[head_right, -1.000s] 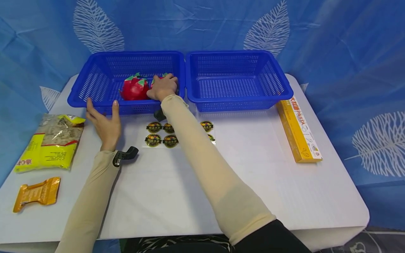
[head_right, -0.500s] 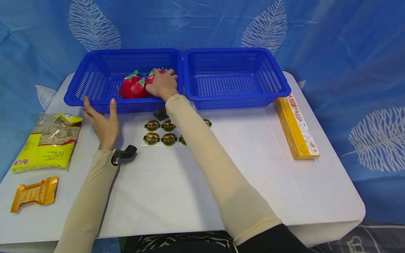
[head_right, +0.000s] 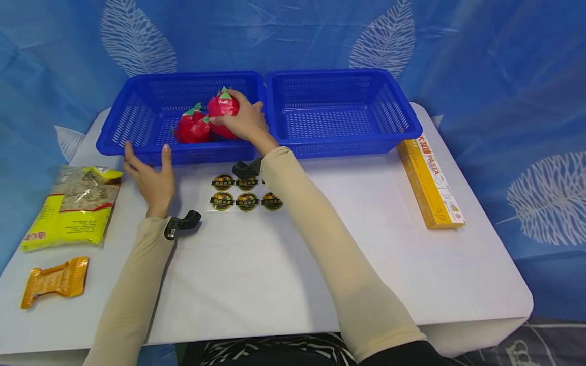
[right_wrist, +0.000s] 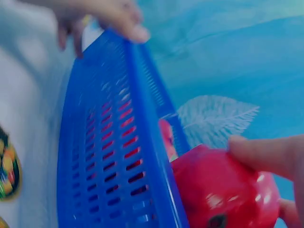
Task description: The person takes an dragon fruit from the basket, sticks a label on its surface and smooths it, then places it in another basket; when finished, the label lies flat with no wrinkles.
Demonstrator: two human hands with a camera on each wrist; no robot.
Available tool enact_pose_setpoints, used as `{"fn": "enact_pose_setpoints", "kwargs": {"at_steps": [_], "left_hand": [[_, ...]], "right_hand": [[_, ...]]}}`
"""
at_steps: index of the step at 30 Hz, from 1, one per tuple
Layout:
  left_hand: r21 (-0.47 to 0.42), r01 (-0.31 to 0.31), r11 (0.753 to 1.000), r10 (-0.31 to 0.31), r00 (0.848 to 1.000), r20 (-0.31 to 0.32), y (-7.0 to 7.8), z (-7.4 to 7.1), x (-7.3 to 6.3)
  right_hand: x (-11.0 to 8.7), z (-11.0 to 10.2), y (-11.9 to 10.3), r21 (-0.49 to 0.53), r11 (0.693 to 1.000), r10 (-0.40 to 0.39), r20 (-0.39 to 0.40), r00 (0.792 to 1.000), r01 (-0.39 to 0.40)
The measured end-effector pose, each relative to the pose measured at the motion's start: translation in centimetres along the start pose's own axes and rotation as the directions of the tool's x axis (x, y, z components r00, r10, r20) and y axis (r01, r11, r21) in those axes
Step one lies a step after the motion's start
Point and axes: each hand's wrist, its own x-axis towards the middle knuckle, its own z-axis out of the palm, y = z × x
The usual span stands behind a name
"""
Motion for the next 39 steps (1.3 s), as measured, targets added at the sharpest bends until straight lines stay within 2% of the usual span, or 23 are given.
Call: {"fn": "enact_pose_setpoints", "kwargs": {"at_steps": [3, 8, 12, 13, 14, 16, 18, 20, 21, 26, 35, 39], "left_hand": [[0.000, -0.005, 1.000, 0.005, 1.000, 0.001, 0.0, 0.1, -0.1], [-0.006, -0.010, 1.000, 0.010, 1.000, 0.007, 0.0, 0.0, -0.2], [-0.005, -0.010, 1.000, 0.010, 1.000, 0.013, 0.0, 0.0, -0.2], [-0.004, -0.012, 1.000, 0.012, 1.000, 0.011, -0.1, 0.0, -0.2], [-0.004, -0.014, 1.000, 0.014, 1.000, 0.008, -0.1, 0.0, -0.2], [-0.005, -0.024, 1.000, 0.024, 1.000, -0.004, -0.2, 0.1, -0.2], [-0.007, -0.030, 1.000, 0.030, 0.999, -0.012, -0.2, 0.1, -0.2], [-0.010, -0.029, 1.000, 0.029, 0.999, -0.013, -0.2, 0.1, -0.2], [-0.011, -0.029, 1.000, 0.028, 1.000, -0.013, -0.2, 0.1, -0.2], [-0.017, -0.018, 1.000, 0.017, 1.000, -0.011, -0.2, 0.2, -0.1], [-0.009, -0.022, 1.000, 0.022, 1.000, -0.021, -0.3, 0.3, -0.1], [-0.011, -0.020, 1.000, 0.020, 0.999, -0.028, -0.3, 0.3, -0.1]], "right_hand": [[-0.5, -0.2, 0.9, 0.207, 0.976, -0.062, -0.018, 0.998, 0.064], [-1.6, -0.3, 2.0, 0.477, 0.865, -0.143, -0.061, 0.988, 0.154], [-2.9, -0.1, 2.8, 0.585, 0.784, -0.155, -0.138, 0.978, 0.207], [-3.3, 0.0, 3.0, 0.613, 0.759, -0.153, -0.158, 0.975, 0.219], [-2.9, 0.3, 3.8, 0.654, 0.726, -0.143, -0.159, 0.977, 0.212], [-3.8, 0.5, 4.2, 0.696, 0.683, -0.132, -0.181, 0.975, 0.221], [-4.7, 0.6, 4.5, 0.728, 0.648, -0.129, -0.182, 0.975, 0.222], [-5.7, 0.7, 4.7, 0.751, 0.626, -0.134, -0.164, 0.977, 0.212], [-7.1, 0.6, 4.2, 0.745, 0.630, -0.144, -0.168, 0.975, 0.221], [-9.9, 1.1, 4.9, 0.755, 0.624, -0.169, -0.119, 0.978, 0.200], [-15.8, 3.0, 6.8, 0.675, 0.715, -0.192, -0.060, 0.980, 0.181], [-18.5, 4.1, 7.8, 0.659, 0.724, -0.220, -0.055, 0.974, 0.201]]}}
